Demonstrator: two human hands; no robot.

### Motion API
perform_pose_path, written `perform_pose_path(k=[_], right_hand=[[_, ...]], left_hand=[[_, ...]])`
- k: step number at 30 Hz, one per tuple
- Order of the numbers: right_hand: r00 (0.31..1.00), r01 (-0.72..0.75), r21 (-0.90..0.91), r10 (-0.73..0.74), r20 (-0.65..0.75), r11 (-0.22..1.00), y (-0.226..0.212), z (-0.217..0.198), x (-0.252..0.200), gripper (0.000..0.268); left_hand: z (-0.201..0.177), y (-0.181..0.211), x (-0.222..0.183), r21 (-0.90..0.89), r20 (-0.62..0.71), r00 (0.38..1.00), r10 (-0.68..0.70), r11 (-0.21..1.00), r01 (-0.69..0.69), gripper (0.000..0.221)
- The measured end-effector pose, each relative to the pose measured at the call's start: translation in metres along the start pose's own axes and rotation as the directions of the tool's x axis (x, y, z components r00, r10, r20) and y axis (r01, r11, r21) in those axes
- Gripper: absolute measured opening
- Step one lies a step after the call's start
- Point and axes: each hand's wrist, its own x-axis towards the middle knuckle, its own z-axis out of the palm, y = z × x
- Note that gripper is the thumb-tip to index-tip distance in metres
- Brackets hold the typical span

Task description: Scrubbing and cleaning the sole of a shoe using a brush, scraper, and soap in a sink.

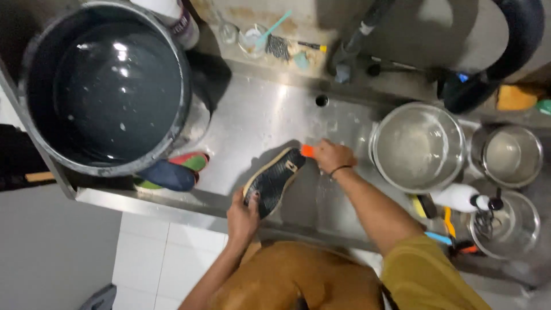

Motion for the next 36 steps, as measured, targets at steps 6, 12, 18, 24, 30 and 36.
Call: perform_pose_path(k=[6,12,18,24,30,36], right_hand=[[0.941,0.135,0.285,-0.032,-0.338,0.949,-0.019,0.059,0.008,0.026],[0.973,-0.221,0.213,0.229,-0.014,0.952,-0.003,0.07,0.028,0.027],[0.946,-0.299,0.367,0.324,-0.008,0.881,-0.008,0.045,0.032,0.036],[0.989,-0.139,0.254,0.122,0.08,0.957,-0.028,0.027,0.003,0.037],[0.706,0.489,0.183,-0.264,-0.657,0.853,-0.048,0.03,-0.004,0.025],[0.892,0.047,0.207,0.053,-0.449,0.977,-0.023,-0.002,-0.004,0.023]], left_hand=[[-0.011,0.008,0.009,-0.108,-0.002,0.999,-0.041,0.993,0.04,0.059],[-0.004,-0.006,0.016,-0.082,-0.013,1.0,-0.003,0.997,0.002,0.058],[-0.007,0.007,0.005,-0.111,0.013,1.0,-0.014,0.994,0.015,0.056],[-0.006,0.002,0.007,-0.179,0.009,0.998,-0.061,0.982,0.061,0.054],[0.004,0.008,0.022,-0.115,-0.014,1.0,0.018,0.993,-0.019,0.056],[0.005,0.004,0.021,-0.077,-0.015,1.0,-0.022,0.997,0.02,0.054]])
